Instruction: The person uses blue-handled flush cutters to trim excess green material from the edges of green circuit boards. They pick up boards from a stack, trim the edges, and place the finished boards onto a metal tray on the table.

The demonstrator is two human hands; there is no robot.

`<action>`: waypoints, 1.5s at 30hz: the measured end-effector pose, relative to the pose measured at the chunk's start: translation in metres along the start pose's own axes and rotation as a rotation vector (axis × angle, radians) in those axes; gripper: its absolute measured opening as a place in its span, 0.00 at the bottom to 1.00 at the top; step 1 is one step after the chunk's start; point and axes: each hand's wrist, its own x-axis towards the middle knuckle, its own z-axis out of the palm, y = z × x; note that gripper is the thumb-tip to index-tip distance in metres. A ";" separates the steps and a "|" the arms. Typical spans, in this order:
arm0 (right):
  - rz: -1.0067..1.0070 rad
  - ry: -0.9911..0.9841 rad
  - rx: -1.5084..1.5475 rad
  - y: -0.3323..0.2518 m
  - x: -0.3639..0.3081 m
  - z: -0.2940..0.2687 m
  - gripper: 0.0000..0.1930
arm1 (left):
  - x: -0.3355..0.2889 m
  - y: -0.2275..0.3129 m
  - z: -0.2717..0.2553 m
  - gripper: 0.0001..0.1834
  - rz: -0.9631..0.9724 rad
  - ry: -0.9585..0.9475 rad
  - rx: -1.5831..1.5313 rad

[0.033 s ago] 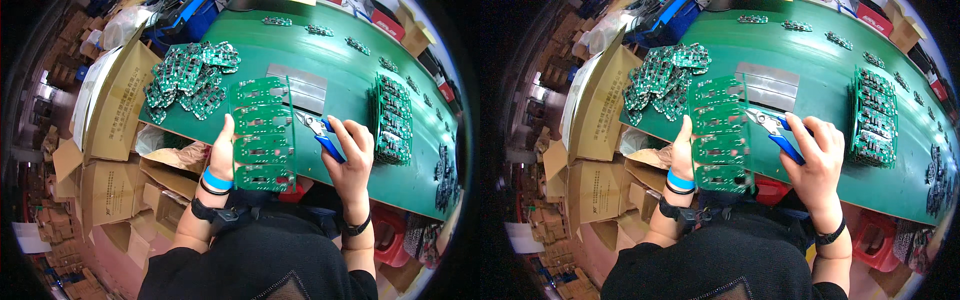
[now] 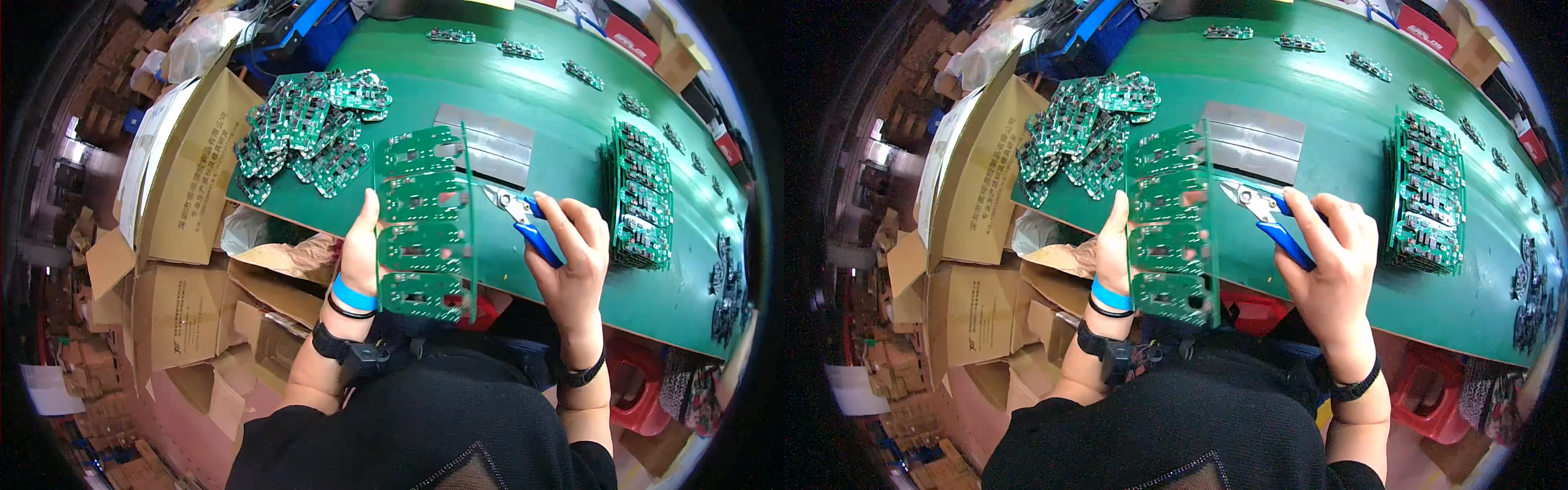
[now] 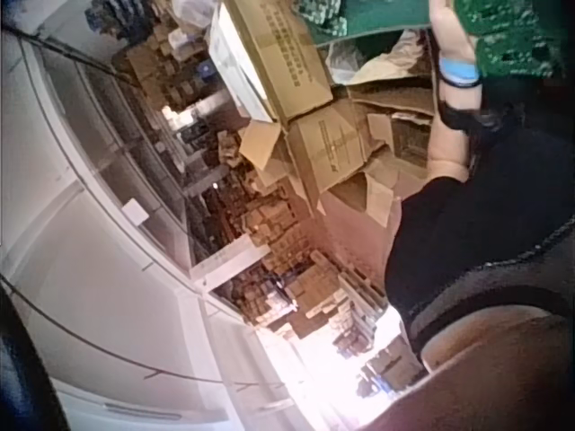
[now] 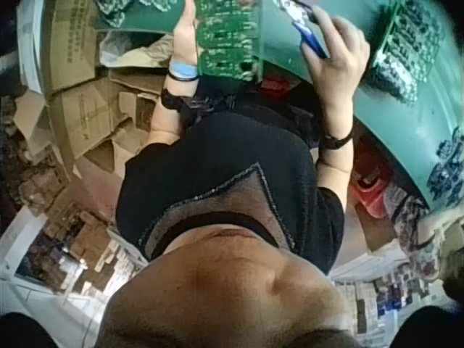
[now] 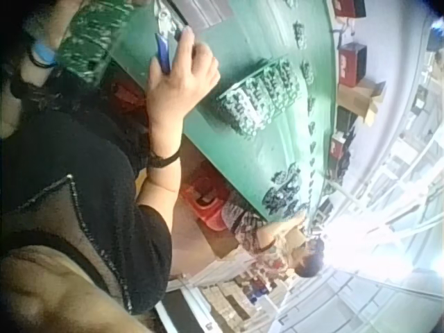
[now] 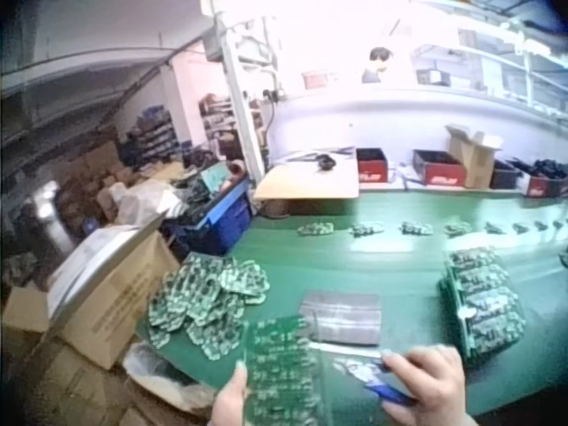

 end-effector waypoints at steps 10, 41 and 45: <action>0.043 -0.124 -0.081 -0.001 -0.009 0.010 0.31 | 0.009 -0.012 -0.016 0.38 -0.040 -0.369 -0.269; -0.117 -0.277 -0.201 -0.029 -0.003 -0.007 0.37 | 0.019 0.002 0.034 0.29 0.347 0.024 0.684; -0.090 -0.261 -0.163 -0.024 -0.010 0.001 0.36 | 0.019 0.002 0.037 0.28 0.337 0.048 0.667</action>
